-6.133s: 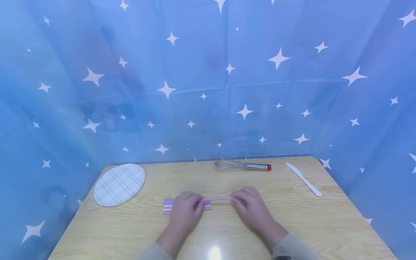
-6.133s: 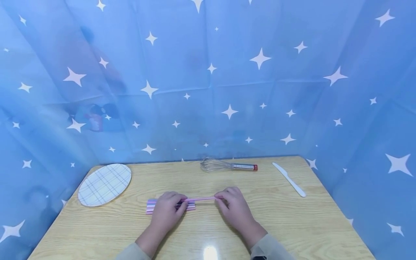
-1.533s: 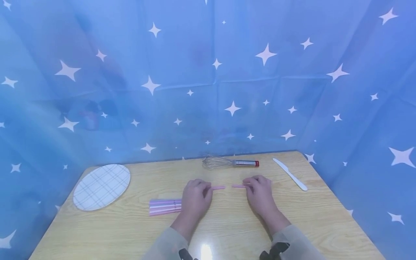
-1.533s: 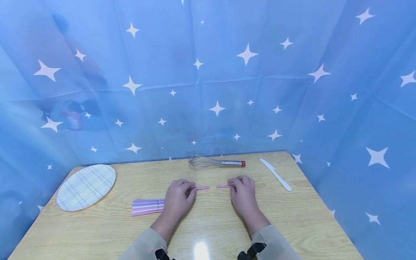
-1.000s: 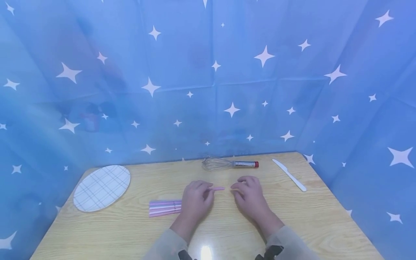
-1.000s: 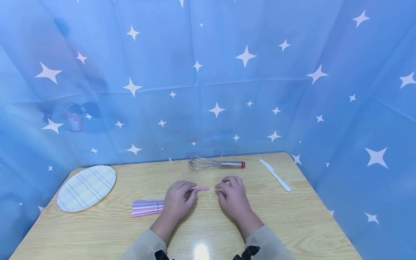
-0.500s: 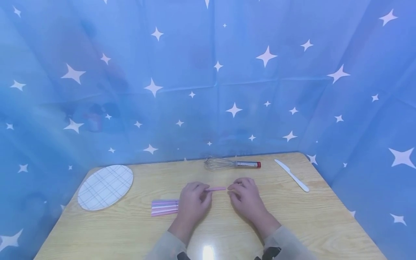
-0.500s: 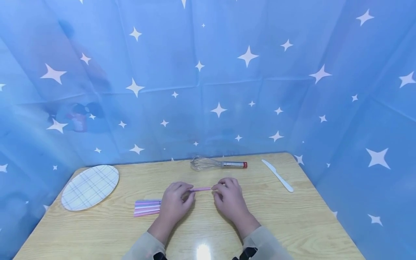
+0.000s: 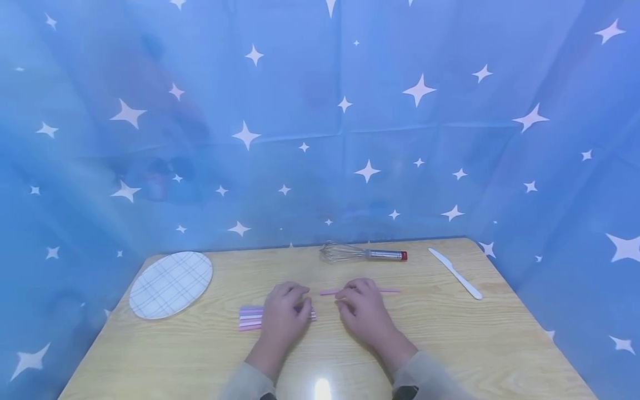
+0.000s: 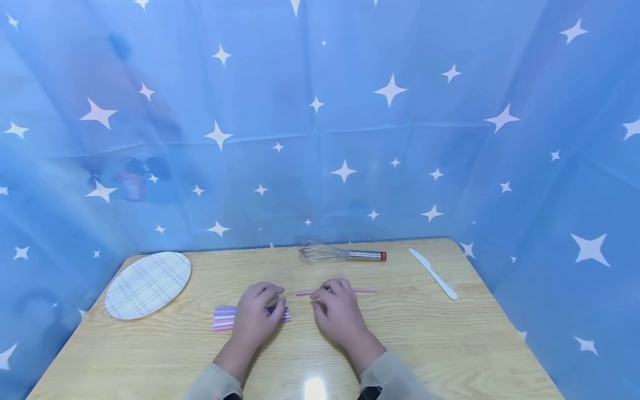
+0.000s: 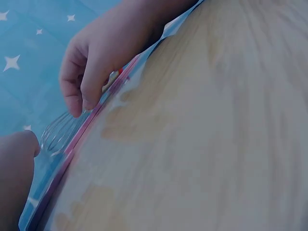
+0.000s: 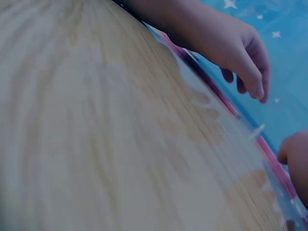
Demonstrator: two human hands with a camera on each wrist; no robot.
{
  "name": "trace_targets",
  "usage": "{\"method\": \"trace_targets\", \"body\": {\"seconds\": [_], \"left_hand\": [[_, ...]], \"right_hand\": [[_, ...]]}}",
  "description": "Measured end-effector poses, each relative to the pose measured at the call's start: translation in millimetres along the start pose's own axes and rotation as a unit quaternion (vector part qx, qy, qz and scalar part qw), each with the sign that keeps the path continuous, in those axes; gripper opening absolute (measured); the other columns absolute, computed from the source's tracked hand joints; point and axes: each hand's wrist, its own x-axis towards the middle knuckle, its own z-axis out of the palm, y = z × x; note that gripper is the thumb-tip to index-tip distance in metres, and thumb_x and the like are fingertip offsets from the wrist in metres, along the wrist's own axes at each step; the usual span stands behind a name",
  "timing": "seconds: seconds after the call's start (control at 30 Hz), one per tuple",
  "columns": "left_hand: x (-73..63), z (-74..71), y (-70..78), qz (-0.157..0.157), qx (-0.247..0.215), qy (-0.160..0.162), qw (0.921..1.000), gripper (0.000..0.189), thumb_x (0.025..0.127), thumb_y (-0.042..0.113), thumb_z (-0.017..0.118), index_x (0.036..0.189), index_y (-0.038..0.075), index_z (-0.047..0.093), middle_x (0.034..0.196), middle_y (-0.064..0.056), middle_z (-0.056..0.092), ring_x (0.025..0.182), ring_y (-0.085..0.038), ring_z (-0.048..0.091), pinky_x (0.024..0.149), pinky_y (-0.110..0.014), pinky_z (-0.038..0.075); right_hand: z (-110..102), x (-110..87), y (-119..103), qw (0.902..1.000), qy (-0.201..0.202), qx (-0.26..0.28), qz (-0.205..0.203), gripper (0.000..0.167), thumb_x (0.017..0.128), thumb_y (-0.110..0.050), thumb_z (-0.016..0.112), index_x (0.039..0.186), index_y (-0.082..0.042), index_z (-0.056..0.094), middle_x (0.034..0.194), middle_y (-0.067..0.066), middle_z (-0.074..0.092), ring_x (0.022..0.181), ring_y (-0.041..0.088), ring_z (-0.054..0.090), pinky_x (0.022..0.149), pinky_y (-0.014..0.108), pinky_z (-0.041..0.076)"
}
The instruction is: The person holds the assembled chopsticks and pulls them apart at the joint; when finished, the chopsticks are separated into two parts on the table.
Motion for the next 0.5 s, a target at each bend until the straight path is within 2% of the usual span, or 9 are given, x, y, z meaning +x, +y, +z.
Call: {"method": "trace_targets", "body": {"seconds": [0.27, 0.5], "left_hand": [[-6.5, -17.5, -19.4, -0.026, 0.029, -0.011, 0.9992, 0.019, 0.085, 0.015, 0.085, 0.104, 0.013, 0.081, 0.108, -0.005, 0.074, 0.103, -0.028, 0.07, 0.093, -0.047, 0.058], [-16.3, -43.4, -33.5, -0.033, 0.043, -0.008, 0.9985, 0.019, 0.083, 0.013, 0.086, 0.1, 0.012, 0.081, 0.105, -0.007, 0.074, 0.099, -0.031, 0.07, 0.09, -0.049, 0.058]], "right_hand": [[13.1, 5.9, -19.0, 0.9998, -0.009, 0.012, -0.012, 0.014, 0.092, -0.018, 0.08, 0.106, -0.016, 0.081, 0.115, 0.0, 0.069, 0.115, 0.024, 0.055, 0.103, 0.052, 0.045], [29.7, 10.9, -43.9, 0.9991, -0.042, 0.009, 0.0, 0.014, 0.094, -0.022, 0.08, 0.107, -0.02, 0.08, 0.117, -0.002, 0.068, 0.118, 0.024, 0.054, 0.109, 0.054, 0.041]]}}
